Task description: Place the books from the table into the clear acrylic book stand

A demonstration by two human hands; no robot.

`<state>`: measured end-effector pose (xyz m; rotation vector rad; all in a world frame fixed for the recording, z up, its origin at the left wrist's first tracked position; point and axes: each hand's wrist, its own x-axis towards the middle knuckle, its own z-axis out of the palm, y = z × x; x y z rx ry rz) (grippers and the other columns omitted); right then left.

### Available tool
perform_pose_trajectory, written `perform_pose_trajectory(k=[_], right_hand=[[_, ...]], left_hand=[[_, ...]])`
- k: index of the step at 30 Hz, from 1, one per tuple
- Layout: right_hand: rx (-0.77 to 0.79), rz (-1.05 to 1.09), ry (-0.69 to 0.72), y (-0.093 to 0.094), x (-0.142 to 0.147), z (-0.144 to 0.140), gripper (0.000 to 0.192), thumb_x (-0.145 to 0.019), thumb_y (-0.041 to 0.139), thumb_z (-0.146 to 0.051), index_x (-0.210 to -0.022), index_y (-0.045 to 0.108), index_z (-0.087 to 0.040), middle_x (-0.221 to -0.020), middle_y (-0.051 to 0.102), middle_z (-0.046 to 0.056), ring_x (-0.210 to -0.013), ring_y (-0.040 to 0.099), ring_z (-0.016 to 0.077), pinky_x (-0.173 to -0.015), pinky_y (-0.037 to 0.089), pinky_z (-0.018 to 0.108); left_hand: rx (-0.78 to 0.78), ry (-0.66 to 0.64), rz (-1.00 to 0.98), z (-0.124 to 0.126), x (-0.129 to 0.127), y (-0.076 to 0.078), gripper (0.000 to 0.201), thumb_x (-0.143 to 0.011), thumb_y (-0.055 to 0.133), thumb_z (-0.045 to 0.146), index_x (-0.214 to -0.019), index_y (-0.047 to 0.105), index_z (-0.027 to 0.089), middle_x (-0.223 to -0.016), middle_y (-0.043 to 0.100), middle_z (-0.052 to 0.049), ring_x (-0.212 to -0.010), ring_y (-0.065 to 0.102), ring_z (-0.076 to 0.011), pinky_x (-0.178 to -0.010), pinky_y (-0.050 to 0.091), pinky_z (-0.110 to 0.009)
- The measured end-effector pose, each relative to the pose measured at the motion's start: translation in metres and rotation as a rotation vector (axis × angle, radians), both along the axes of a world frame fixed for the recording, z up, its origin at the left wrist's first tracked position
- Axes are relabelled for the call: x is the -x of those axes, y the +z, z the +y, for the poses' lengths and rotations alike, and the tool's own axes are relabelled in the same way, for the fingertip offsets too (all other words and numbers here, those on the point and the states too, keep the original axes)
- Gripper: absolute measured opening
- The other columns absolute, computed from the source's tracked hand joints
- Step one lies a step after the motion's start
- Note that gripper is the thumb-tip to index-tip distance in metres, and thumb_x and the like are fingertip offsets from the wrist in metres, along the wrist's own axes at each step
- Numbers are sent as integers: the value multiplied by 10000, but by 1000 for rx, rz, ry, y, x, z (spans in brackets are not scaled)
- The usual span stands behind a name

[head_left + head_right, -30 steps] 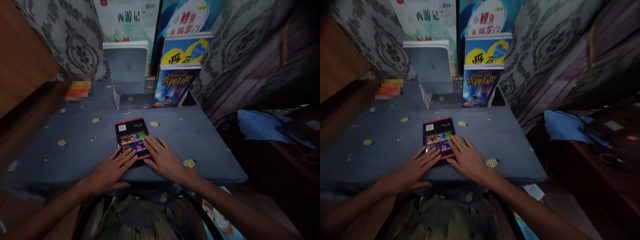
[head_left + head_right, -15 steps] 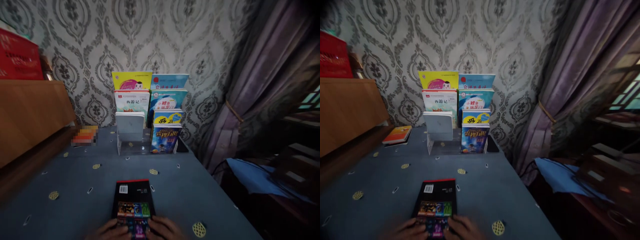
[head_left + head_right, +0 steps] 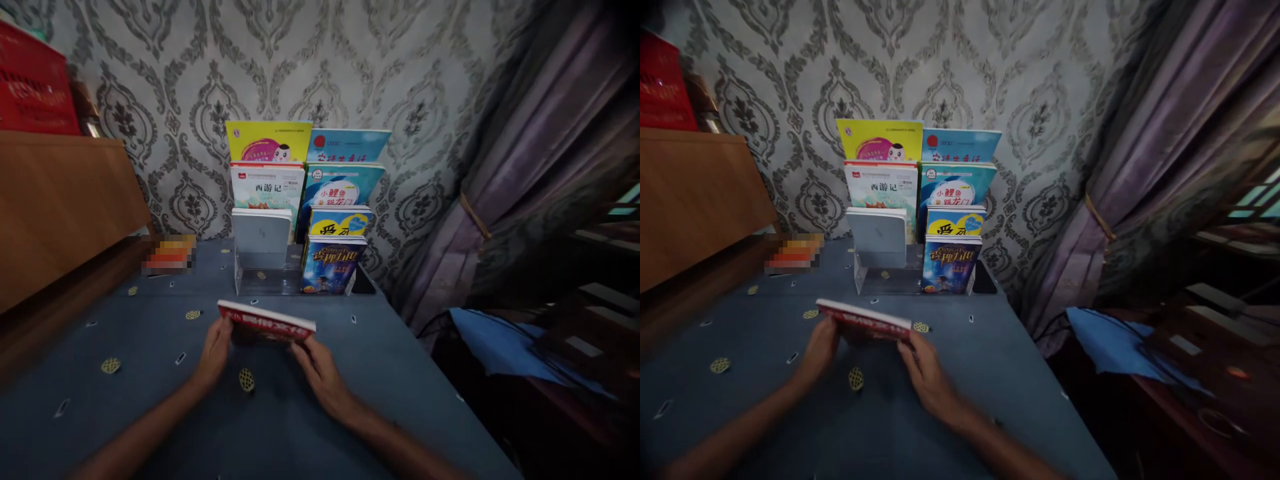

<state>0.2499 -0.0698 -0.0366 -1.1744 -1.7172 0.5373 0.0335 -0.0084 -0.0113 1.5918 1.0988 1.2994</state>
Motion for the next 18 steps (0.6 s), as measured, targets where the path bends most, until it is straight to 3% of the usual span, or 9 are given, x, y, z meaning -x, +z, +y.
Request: perform_pose_trajectory(k=[3,8,13,18], right_hand=[[-6,-7,-82,-9,7,15,381,-1040,359,-455,-1217,618,-240,-1065,737,86,-992,709,255,-917,602,413],[-30,-30,-212,-23,12,29,446,-1044,329,-465,-1375,479,-206,-1264,681,143,-1150,661,268,-991,563,446],[-52,60,-167,-21,17,39,341,-1054,326,-419,-1233,540,-223,-1052,704,86,-1022,671,227,-921,562,369],[-88,144,-186,-20,24,59,338,-1048,348,-417,-1223,537,-199,-1108,682,106,-1063,651,231,-965,527,387]], left_hand=[[54,137,-118,10,-15,7,719,-738,472,917,-651,607,216,-662,649,-33,-736,613,-222,-730,560,-333],[57,120,-232,17,-28,17,745,-670,524,938,-593,609,202,-611,636,-30,-674,579,-196,-648,535,-306],[86,88,-319,25,-30,9,745,-698,557,899,-691,706,169,-669,699,-52,-733,632,-219,-670,539,-318],[116,127,-388,42,-34,0,742,-749,554,859,-789,745,143,-776,757,-75,-756,675,-217,-685,551,-310]])
